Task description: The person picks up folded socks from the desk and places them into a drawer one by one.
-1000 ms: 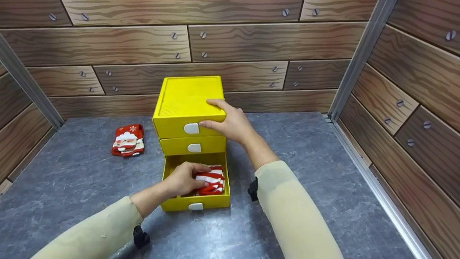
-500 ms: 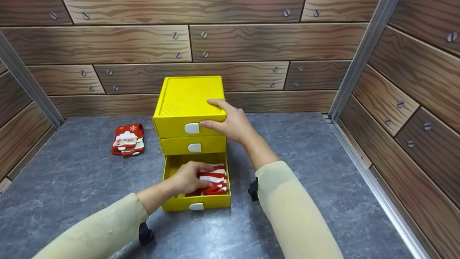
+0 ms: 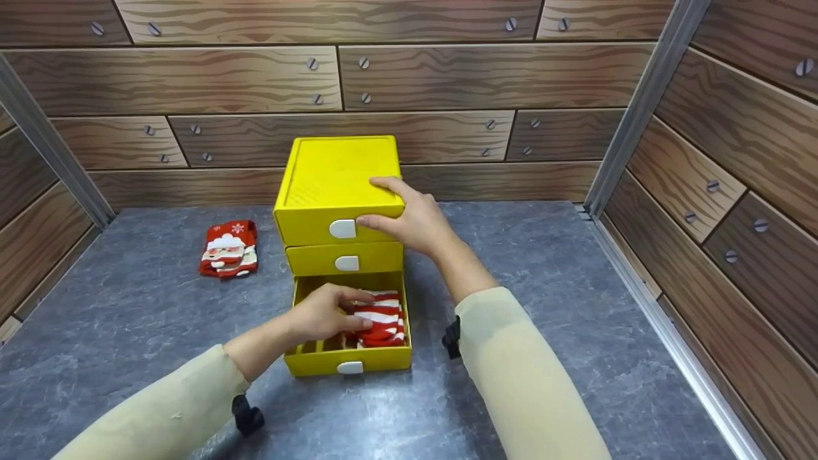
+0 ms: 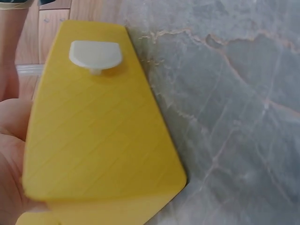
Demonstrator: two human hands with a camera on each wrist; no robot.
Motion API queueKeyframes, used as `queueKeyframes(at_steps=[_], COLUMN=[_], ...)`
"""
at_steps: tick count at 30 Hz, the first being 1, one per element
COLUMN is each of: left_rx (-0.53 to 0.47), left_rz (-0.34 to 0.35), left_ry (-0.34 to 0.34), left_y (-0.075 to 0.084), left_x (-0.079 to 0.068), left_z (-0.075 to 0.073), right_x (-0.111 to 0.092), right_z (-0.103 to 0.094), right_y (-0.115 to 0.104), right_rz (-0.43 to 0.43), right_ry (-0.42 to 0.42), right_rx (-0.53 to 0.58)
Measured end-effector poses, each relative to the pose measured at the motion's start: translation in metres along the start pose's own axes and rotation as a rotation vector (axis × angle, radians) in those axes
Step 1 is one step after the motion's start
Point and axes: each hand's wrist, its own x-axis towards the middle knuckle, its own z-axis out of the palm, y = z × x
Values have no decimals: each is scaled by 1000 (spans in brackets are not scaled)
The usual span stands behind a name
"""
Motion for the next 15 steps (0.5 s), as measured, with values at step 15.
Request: queueKeyframes(at_steps=[15], left_rx=[-222], left_rz=[122], left_ry=[48], left_y=[-14], left_x=[-54], left_z=[-69], right_x=[0], right_z=[1], right_y=[1], right_rz=[10], right_ry=[-18], right_rx=[35])
